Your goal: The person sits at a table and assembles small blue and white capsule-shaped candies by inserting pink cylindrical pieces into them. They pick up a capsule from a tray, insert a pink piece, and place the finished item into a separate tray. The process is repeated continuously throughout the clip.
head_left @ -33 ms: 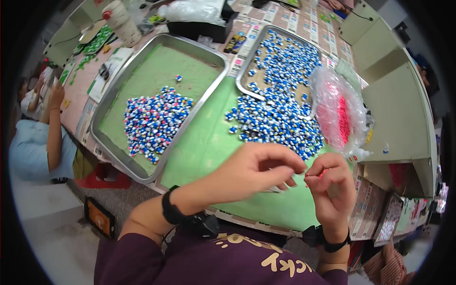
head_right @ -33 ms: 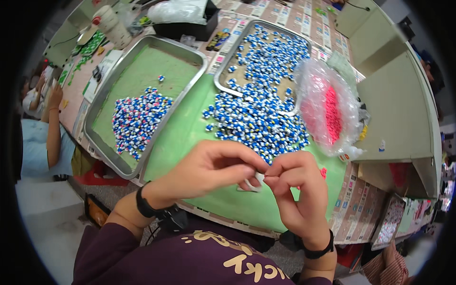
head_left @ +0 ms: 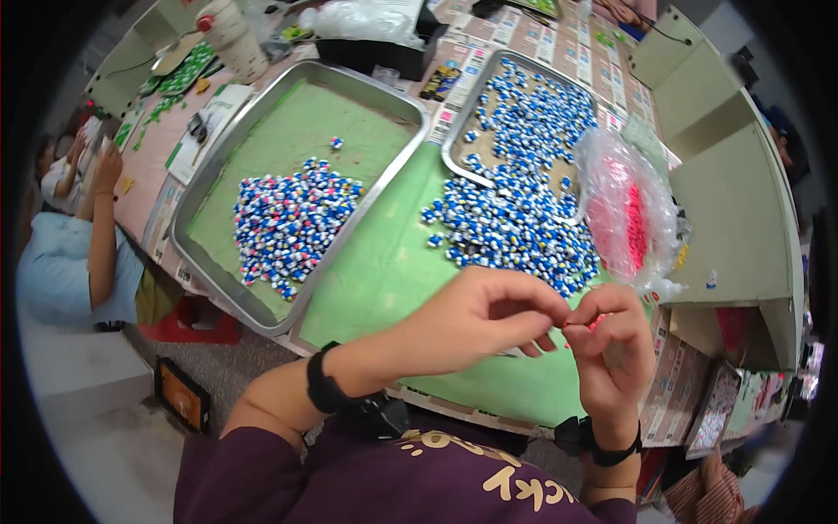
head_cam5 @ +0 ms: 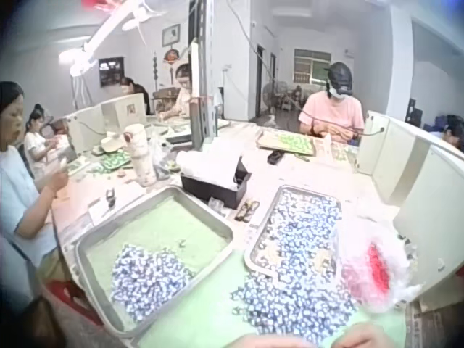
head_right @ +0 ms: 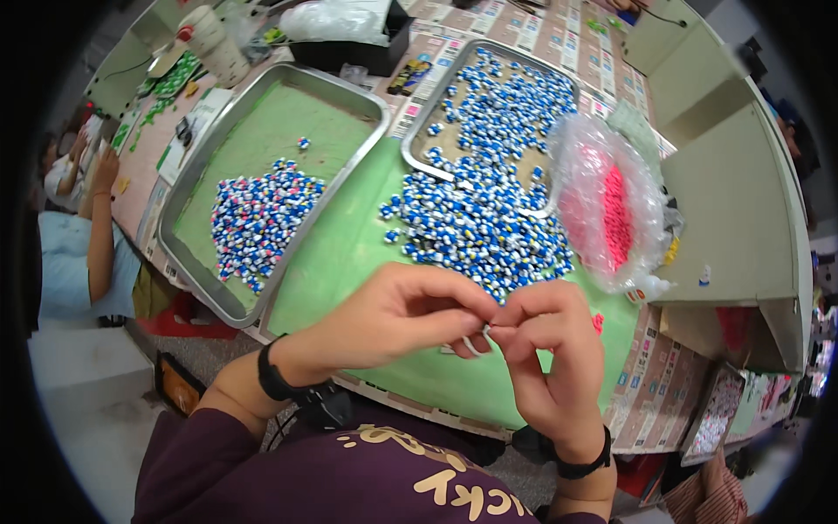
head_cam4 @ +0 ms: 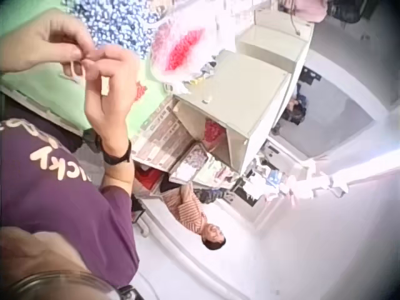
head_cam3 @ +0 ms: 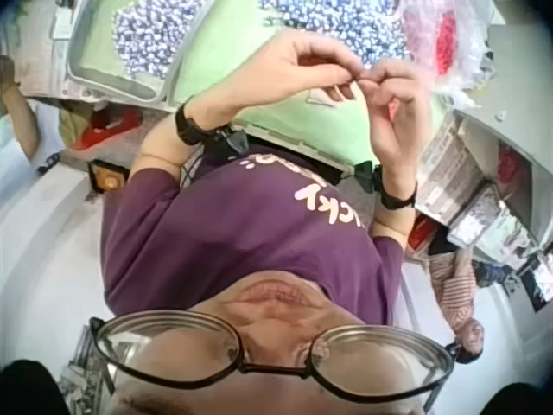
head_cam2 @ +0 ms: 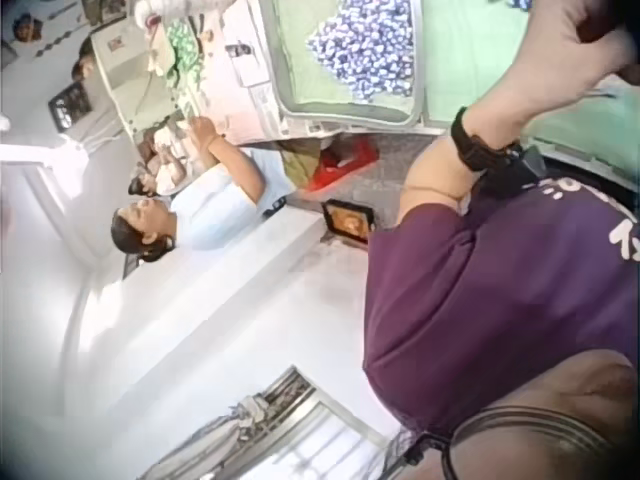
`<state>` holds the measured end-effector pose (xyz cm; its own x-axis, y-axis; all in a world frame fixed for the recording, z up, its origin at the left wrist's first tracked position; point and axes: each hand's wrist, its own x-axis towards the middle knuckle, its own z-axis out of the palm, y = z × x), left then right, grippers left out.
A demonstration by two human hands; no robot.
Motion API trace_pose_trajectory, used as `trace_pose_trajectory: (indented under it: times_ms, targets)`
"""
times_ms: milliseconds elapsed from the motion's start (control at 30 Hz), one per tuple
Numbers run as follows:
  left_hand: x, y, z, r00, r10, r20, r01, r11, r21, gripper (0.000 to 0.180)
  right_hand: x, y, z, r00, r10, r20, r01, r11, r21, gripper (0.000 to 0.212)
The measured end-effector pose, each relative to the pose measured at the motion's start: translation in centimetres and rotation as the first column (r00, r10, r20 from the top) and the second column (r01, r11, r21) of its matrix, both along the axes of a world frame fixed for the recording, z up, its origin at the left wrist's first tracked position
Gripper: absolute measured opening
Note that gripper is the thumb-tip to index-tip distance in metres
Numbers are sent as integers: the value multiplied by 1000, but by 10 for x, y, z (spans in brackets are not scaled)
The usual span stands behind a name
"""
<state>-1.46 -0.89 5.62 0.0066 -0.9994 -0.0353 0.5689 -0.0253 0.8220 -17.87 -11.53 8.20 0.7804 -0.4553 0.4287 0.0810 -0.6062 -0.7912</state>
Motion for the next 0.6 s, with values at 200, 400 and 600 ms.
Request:
trace_pose_trajectory:
  times_ms: [200,400,600]
  targets:
    - [2,-1,-11,995,-73,-73,75,996,38,18,3,3,-1,1000,-18,-26,13,977,-213,27]
    - [1,4,-11,980,-79,180,62,993,96,17,-2,-1,2,988,79,-134,-101,981,-164,26]
    - [4,3,-15,959,-201,200,177,975,132,16,-7,-5,4,962,148,-231,-210,938,-275,21]
